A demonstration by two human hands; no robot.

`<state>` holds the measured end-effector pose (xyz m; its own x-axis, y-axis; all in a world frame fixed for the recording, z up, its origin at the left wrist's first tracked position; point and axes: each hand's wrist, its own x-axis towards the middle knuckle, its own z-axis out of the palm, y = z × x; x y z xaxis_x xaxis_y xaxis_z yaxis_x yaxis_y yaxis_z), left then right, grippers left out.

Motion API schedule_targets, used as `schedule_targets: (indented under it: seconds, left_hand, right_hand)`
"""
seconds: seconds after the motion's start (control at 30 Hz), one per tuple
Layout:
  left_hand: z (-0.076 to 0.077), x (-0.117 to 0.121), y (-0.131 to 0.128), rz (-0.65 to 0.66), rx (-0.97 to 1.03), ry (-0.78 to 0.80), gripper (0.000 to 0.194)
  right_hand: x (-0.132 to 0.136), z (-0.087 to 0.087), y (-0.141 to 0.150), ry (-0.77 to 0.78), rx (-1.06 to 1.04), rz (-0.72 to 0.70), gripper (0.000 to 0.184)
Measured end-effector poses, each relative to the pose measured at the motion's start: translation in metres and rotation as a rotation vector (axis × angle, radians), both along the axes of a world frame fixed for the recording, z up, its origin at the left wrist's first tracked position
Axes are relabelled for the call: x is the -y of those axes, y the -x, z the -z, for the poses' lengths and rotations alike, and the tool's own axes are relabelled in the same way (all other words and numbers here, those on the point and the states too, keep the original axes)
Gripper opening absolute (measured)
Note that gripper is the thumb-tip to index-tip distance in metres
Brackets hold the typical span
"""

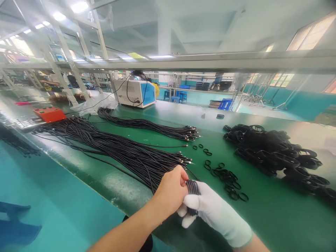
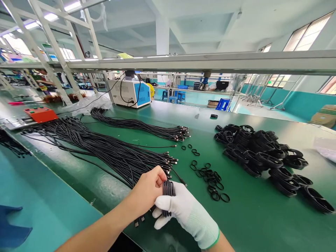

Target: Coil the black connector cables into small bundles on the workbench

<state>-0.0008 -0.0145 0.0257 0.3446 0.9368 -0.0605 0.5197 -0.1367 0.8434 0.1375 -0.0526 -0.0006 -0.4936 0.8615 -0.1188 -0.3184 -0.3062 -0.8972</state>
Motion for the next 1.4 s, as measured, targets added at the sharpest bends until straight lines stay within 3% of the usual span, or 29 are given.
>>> schedule_targets:
  seconds: [0.17, 0.33, 0.47, 0.53, 0.63, 0.8, 1.13, 1.2, 1.3, 1.4]
  left_hand:
    - [-0.003, 0.014, 0.007, 0.044, -0.063, -0.173, 0.011]
    - [0.006, 0.037, 0.008, 0.152, -0.17, -0.419, 0.015]
    - [-0.004, 0.024, 0.018, 0.198, -0.011, -0.208, 0.004]
    - [-0.011, 0.013, 0.021, 0.144, 0.041, -0.155, 0.013]
    - [-0.013, 0.007, 0.015, 0.122, -0.037, -0.202, 0.02]
    - [0.003, 0.011, 0.001, 0.052, -0.176, -0.298, 0.016]
    - [0.017, 0.01, -0.005, 0.025, -0.176, -0.353, 0.016]
    - [0.011, 0.004, -0.002, 0.088, -0.169, -0.305, 0.016]
    - [-0.006, -0.019, 0.004, 0.299, -0.118, -0.129, 0.016]
    - [-0.019, -0.054, -0.004, 0.349, -0.137, -0.16, 0.014]
  right_hand:
    - [-0.006, 0.008, 0.0, 0.064, -0.221, 0.078, 0.023]
    - [-0.007, 0.009, 0.003, -0.01, -0.334, 0.098, 0.017]
    - [-0.002, 0.007, -0.008, 0.108, -0.259, 0.021, 0.02]
    - [0.002, 0.006, -0.012, 0.159, -0.182, -0.023, 0.024]
    - [0.006, 0.008, -0.011, 0.134, -0.138, -0.045, 0.025]
    - [0.006, 0.01, -0.003, 0.117, -0.127, -0.053, 0.028]
    - [0.003, 0.008, -0.002, 0.138, -0.093, 0.005, 0.02]
    - [0.003, 0.009, -0.003, 0.137, -0.084, 0.045, 0.019]
    - [0.001, 0.005, -0.008, 0.139, -0.1, 0.12, 0.02]
    - [-0.002, 0.001, -0.016, 0.151, -0.182, 0.178, 0.03]
